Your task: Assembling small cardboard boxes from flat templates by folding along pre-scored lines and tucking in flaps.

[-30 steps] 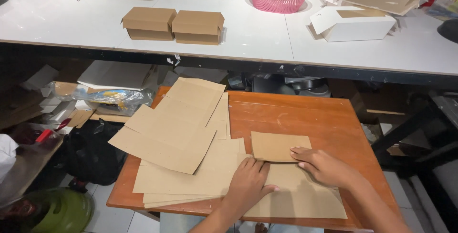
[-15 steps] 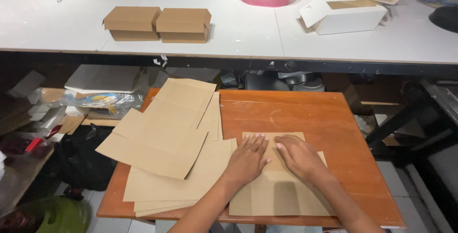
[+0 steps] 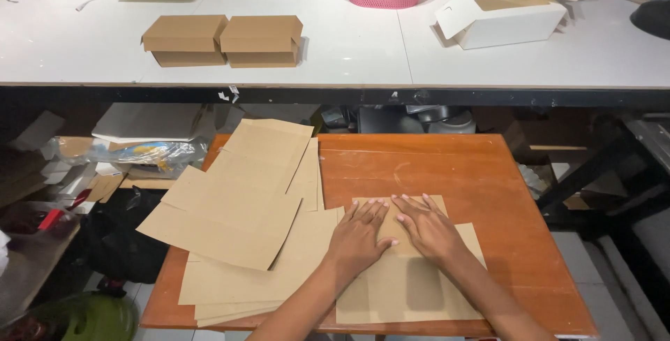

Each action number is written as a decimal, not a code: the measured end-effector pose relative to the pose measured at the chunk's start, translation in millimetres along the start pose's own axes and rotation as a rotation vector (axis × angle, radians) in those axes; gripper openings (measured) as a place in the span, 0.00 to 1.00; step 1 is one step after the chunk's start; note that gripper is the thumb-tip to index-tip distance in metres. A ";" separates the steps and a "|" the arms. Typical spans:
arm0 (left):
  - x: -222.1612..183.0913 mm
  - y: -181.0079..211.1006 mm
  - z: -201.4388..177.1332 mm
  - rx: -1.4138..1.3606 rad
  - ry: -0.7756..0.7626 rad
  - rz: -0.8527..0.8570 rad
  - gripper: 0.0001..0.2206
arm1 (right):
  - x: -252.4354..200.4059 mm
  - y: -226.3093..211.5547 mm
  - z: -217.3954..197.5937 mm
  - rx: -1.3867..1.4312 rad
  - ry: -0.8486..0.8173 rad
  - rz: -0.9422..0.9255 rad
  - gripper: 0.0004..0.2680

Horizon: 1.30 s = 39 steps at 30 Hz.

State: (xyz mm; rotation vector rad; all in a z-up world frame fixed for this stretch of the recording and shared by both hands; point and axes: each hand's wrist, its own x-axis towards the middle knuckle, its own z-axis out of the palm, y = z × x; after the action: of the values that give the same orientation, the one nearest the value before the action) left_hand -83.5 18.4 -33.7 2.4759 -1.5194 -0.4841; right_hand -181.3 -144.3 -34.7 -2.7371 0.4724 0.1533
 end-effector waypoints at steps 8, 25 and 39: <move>-2.8 0.9 -5.9 -0.003 0.012 0.007 0.35 | -13.2 27.2 -8.6 0.082 0.119 0.045 0.20; 8.1 12.8 -30.2 0.347 -0.232 0.255 0.46 | -95.9 23.8 -10.7 0.496 0.641 0.027 0.21; 87.1 -26.1 -95.5 0.045 0.196 0.164 0.05 | -105.7 6.8 75.8 0.060 0.419 -0.229 0.17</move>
State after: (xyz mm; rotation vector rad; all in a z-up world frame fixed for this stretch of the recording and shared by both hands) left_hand 10.4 -47.8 31.2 2.3259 -1.6493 -0.1760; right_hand -286.3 -90.5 -90.0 -2.7356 0.2582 -0.4917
